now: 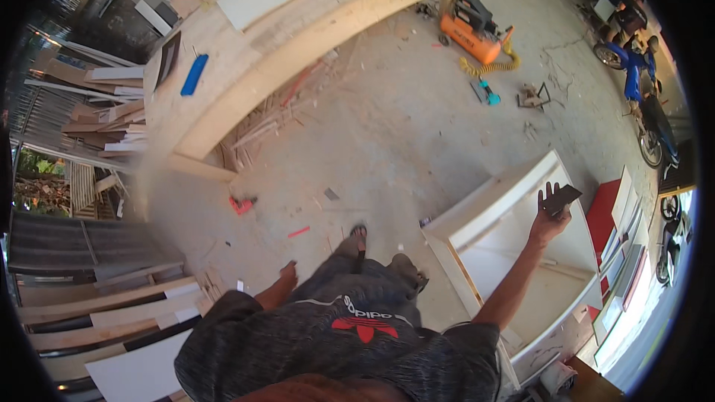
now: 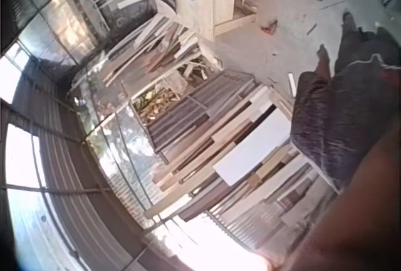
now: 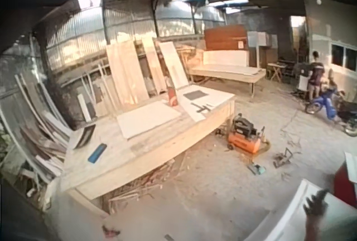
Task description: Sanding the edges of a white wooden cabinet and applying glue/putty to the seams.
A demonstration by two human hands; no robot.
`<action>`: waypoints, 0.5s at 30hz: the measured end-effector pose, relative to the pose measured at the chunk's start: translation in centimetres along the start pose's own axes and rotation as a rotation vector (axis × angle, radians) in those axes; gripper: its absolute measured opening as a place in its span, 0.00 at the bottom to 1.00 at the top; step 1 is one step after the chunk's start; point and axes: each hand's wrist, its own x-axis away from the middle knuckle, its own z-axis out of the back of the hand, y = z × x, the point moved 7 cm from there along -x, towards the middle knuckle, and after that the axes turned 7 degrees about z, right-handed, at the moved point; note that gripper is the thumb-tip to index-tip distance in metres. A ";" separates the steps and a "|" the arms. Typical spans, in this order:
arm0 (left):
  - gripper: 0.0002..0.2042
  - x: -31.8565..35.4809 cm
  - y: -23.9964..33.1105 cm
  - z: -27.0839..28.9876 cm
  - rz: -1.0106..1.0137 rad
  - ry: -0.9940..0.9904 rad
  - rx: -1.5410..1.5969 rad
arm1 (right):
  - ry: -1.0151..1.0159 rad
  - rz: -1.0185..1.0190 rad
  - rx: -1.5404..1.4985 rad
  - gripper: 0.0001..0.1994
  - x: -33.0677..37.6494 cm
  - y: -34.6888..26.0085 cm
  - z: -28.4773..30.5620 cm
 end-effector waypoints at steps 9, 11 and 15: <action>0.16 15.2 38.2 -16.5 -0.796 -0.659 0.230 | -0.493 -0.523 -0.041 0.38 8.8 16.2 -21.3; 0.15 20.9 42.4 -20.8 -0.814 -0.806 0.160 | -0.383 -0.597 -0.134 0.37 9.9 21.2 -21.8; 0.16 30.5 48.5 -27.5 -0.799 -1.078 -0.179 | -0.118 -0.705 -0.169 0.40 10.6 32.4 -20.4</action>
